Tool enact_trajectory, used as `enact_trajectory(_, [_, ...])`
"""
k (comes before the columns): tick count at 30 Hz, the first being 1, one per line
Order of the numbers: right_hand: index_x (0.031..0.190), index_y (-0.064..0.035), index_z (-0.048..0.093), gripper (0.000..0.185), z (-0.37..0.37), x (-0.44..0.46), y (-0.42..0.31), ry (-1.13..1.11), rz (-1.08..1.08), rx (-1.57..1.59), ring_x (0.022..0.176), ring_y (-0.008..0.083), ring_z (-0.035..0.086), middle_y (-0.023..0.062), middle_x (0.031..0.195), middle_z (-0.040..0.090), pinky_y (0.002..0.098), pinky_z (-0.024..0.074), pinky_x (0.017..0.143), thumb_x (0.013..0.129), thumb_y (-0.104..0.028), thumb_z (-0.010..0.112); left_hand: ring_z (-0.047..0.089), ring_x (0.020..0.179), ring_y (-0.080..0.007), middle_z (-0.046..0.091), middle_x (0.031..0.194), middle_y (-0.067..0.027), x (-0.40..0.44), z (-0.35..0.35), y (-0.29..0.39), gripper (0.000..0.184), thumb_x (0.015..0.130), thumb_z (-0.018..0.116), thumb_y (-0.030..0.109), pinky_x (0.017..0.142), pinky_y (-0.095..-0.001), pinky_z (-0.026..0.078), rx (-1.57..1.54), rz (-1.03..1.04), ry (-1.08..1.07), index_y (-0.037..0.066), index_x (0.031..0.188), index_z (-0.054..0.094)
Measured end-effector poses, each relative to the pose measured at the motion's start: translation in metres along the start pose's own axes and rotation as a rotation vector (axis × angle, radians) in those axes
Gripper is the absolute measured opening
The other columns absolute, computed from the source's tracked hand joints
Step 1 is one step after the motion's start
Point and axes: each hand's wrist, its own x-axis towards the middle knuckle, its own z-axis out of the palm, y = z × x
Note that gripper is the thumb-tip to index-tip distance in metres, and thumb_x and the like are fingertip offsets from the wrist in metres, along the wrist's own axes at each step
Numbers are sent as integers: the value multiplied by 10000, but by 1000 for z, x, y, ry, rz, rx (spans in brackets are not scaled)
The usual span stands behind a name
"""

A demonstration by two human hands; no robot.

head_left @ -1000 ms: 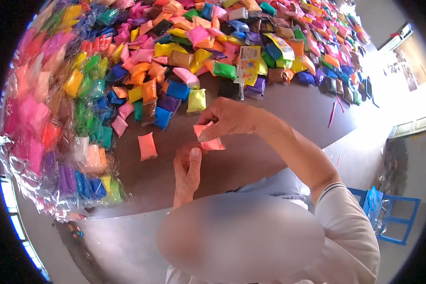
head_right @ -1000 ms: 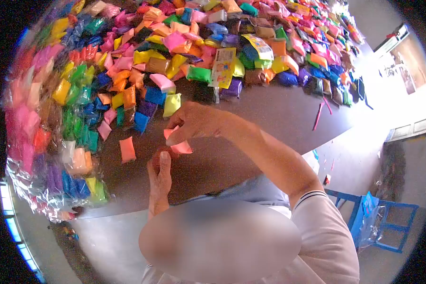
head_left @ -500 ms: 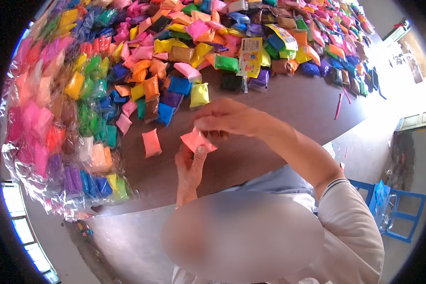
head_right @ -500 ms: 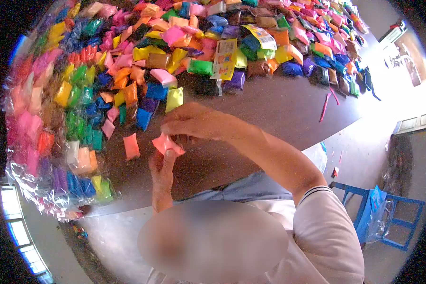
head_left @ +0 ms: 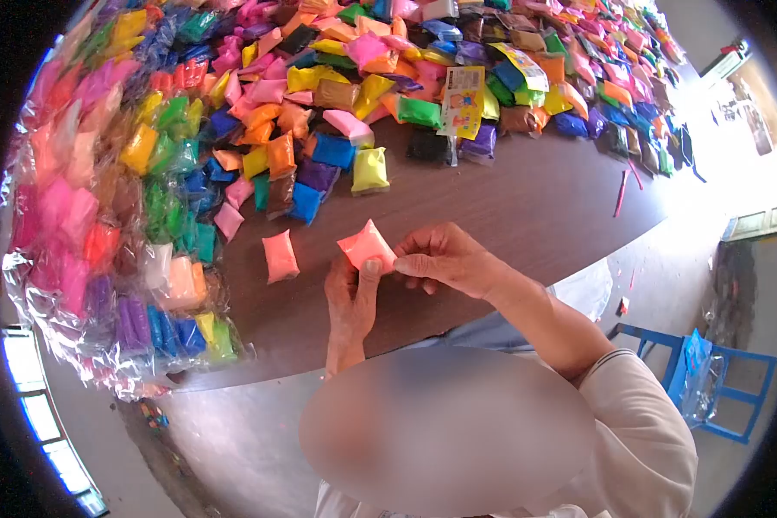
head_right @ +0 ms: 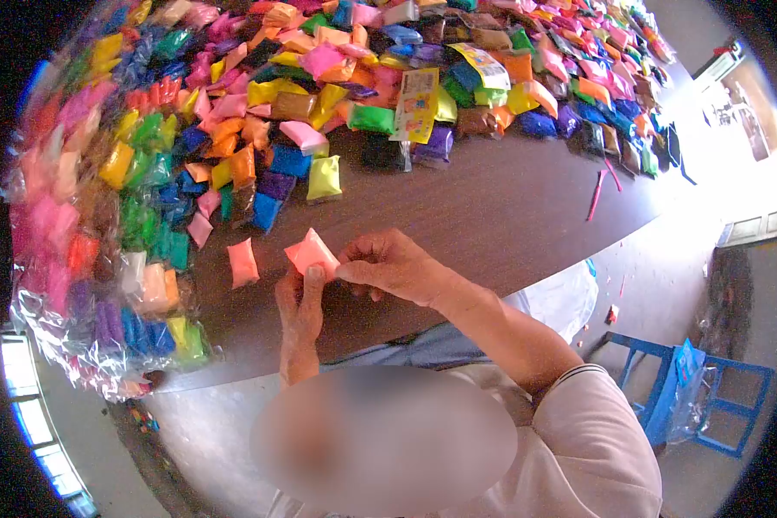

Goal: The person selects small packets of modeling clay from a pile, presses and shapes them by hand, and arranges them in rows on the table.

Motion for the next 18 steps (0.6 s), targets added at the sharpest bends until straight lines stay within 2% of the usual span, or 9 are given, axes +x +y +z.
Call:
enact_trajectory(7, [990,-2,671,221,2,-1,4,31,-38,62,715,86,609,33,827,648,207,479,558,864,-59,498,570,784,-118,638,878,-56,-1,5,7,399,967,544,402,700,-269,452,-122,25,51,8,1000,603])
enact_trajectory(10, [989,-3,670,203,1,-4,4,41,-22,104,705,83,607,27,823,647,209,479,544,874,-90,527,572,777,-117,640,859,-58,0,3,1,407,966,544,409,690,-270,453,-71,41,46,7,999,600])
enact_trajectory(13, [1017,17,667,218,3,-5,1,50,14,13,722,84,616,39,874,662,210,485,569,911,-130,545,565,782,-119,638,848,-56,1,3,7,412,963,547,414,693,-270,449,-79,41,19,6,999,600])
enact_trajectory(18, [1010,9,669,215,2,-4,1,76,26,-113,687,72,598,27,844,652,206,480,552,919,-148,556,559,798,-124,633,859,-55,1,2,-3,419,954,563,417,700,-275,449,-10,49,16,3,1012,597])
